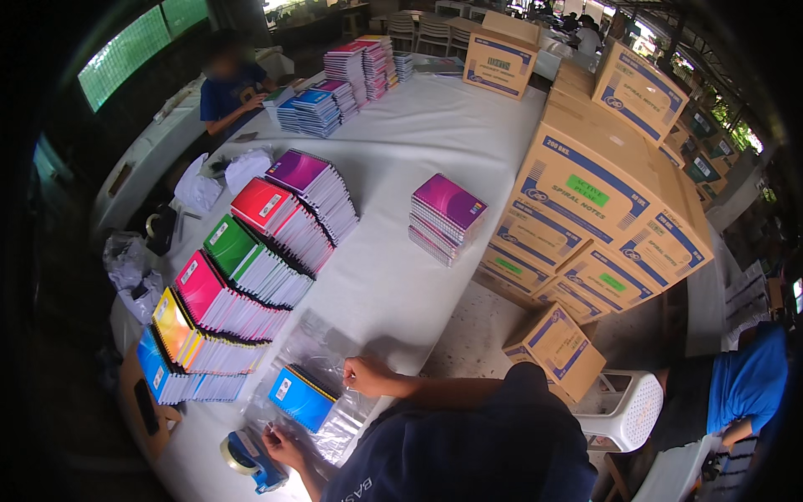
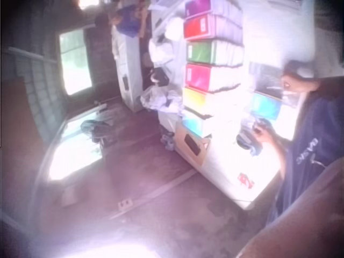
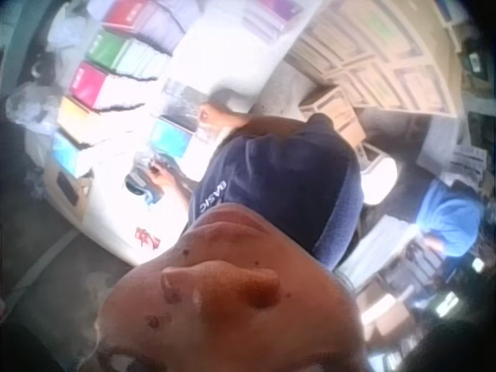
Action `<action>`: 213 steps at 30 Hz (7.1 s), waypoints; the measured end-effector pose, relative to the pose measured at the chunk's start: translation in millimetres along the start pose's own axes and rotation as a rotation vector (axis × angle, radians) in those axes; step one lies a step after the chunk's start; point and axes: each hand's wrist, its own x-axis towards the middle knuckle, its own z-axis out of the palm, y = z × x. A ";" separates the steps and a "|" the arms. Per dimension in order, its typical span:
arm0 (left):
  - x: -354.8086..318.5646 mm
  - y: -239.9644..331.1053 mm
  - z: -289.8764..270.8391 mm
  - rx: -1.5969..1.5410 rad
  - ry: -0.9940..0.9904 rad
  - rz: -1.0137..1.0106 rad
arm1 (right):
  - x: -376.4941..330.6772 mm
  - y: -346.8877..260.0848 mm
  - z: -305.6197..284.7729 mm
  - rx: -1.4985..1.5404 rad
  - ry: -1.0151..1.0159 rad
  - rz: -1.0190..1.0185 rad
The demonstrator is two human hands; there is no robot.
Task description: The person places small notebooks into a plastic bag, seals the bag with tape, and moves stacks of notebooks from the table.
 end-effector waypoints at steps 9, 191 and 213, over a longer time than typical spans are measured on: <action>0.9 6.0 1.6 0.072 0.045 0.110 | 50.1 -25.2 6.0 0.508 -0.075 0.018; -37.2 113.8 42.5 0.785 0.125 0.462 | 52.5 -92.4 78.5 0.204 0.233 -0.726; 16.1 121.7 4.4 0.190 -0.015 0.313 | 58.5 -91.6 53.6 0.306 0.082 -0.683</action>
